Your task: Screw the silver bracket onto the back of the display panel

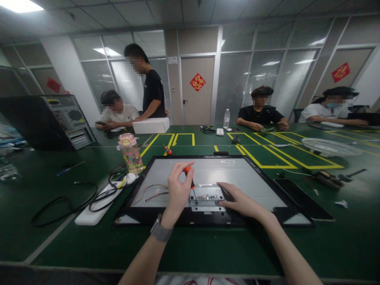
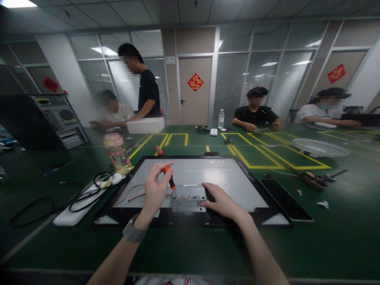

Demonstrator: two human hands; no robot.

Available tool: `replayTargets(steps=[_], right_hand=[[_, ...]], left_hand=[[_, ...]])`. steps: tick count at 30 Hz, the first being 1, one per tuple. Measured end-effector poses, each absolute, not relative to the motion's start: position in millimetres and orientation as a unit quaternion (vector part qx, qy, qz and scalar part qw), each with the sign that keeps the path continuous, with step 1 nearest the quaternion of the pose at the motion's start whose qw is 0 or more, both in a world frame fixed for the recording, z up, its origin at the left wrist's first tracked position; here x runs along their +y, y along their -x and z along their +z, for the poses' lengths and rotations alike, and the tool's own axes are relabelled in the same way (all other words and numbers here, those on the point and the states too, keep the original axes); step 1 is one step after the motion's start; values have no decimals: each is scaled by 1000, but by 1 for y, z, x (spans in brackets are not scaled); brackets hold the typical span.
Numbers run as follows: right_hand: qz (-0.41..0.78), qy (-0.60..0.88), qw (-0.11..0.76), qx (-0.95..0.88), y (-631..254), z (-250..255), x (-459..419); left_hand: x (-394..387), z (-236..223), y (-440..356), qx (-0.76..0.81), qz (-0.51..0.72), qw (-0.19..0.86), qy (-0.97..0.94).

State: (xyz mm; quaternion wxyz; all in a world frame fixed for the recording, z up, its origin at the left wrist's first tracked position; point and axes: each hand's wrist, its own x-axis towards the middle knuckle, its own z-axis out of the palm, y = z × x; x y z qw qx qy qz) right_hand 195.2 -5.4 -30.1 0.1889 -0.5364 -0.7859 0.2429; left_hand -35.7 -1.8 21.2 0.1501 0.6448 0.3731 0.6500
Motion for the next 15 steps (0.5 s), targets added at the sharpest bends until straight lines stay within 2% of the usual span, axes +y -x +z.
replayTargets(steps=[3,11,15], right_hand=[[244,536,189,-786,-196,-30,-6],[245,534,190,-787,-196,-29,-6],[248,537,187,-784,-195,-28,-7]], left_hand=[[-3,21,36,395,651,133,-635],[-3,20,39,356,647,188,-648],[-2,21,37,385,651,159,-635]])
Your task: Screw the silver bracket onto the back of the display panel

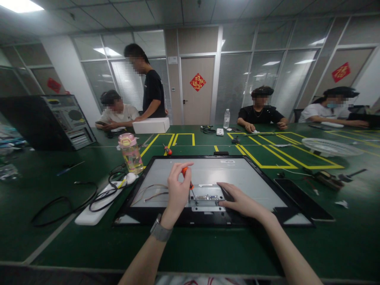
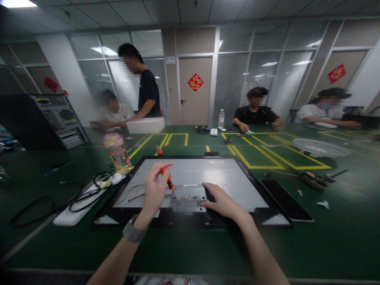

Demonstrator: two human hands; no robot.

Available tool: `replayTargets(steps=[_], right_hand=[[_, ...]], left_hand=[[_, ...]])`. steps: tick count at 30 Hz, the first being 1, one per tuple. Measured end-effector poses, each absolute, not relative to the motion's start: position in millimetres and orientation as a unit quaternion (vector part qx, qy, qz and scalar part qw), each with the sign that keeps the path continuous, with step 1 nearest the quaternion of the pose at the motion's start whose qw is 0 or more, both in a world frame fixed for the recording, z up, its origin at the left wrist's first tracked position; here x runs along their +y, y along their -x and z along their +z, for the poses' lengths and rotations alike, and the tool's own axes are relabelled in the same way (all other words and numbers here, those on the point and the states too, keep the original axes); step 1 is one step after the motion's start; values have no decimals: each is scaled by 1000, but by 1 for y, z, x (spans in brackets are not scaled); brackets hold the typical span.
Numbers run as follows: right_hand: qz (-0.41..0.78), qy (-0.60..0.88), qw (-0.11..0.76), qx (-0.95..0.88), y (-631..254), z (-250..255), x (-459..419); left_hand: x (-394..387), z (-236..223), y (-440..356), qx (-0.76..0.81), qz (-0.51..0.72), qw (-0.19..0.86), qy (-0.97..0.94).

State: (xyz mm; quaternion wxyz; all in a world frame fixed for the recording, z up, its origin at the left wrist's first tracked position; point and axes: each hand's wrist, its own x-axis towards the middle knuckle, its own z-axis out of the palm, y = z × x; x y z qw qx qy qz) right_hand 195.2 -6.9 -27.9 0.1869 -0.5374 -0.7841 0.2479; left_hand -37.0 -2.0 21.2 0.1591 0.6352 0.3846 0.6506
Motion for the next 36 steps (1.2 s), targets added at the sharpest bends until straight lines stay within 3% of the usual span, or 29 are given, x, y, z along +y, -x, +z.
replayTargets(steps=[36], right_hand=[[241,530,194,-789,-197,-33,-5]], left_hand=[[0,18,34,353,656,179,-643]])
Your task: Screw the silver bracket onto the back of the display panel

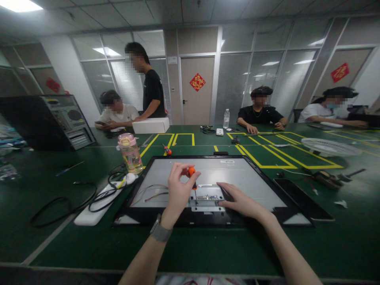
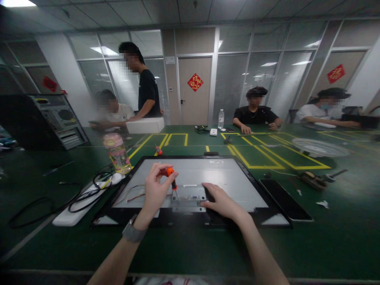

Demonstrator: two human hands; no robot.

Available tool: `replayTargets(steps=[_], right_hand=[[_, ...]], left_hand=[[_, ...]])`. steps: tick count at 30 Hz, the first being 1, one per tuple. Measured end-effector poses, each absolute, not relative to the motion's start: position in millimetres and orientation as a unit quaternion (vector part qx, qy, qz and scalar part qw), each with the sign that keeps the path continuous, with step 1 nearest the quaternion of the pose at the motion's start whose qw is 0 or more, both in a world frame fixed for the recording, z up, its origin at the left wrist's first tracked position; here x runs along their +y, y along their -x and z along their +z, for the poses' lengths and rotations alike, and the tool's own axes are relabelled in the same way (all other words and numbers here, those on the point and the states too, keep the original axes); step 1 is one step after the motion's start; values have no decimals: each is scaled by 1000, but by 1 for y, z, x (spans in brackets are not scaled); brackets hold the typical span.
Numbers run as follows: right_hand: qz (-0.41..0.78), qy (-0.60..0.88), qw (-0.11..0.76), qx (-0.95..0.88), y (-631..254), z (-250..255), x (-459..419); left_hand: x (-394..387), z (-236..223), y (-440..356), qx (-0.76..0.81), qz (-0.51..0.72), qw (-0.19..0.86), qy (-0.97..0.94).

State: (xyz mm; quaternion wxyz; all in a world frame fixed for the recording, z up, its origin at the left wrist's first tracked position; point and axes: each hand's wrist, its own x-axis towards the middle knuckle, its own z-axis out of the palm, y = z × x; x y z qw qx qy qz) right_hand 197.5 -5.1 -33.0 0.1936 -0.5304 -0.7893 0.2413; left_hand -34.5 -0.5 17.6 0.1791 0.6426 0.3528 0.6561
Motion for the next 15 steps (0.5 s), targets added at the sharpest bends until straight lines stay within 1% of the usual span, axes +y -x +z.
replayTargets(steps=[5,9,15], right_hand=[[241,528,197,-790,-198,-34,-4],[242,524,200,-791,-198,-35,-4],[244,531,195,-788,-197,-33,-6]], left_hand=[[-5,20,35,345,635,190,-664],[-5,21,36,354,609,167,-689],[-2,20,42,350,492,130,-787]])
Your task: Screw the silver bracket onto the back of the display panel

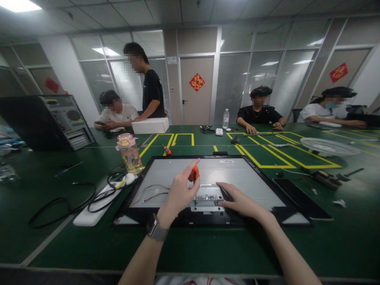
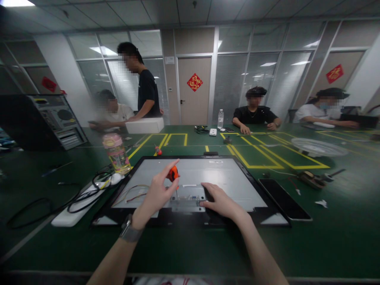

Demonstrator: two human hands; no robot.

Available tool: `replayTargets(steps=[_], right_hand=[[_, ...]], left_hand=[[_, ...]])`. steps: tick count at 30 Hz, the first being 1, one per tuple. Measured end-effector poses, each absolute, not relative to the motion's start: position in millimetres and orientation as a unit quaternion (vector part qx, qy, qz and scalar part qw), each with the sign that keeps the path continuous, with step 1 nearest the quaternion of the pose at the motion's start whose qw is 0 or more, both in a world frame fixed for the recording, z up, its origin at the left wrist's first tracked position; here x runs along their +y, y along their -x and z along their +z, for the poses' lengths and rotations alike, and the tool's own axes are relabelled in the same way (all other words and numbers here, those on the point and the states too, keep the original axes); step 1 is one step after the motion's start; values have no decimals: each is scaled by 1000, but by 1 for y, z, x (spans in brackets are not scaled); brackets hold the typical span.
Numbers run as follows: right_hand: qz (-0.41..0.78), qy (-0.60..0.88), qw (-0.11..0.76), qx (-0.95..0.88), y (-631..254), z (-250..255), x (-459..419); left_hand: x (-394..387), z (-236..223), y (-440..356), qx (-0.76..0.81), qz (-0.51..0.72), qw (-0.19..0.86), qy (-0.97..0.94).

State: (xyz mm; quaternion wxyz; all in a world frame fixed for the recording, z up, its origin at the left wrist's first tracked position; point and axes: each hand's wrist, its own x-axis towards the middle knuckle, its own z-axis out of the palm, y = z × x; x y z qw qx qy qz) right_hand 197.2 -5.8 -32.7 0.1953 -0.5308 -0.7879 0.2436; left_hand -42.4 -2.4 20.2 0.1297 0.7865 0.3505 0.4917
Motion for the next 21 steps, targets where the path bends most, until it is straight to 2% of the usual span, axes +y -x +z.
replayTargets(steps=[4,9,13,21], right_hand=[[245,533,191,-787,-196,-29,-7],[246,533,192,-786,-196,-29,-7],[248,529,203,-786,-197,-33,-5],[247,522,219,-786,-197,-36,-3]], left_hand=[[-1,23,50,347,532,126,-762],[0,18,40,341,642,260,-635],[-3,8,21,326,624,306,-641],[-4,-1,13,376,571,274,-676]])
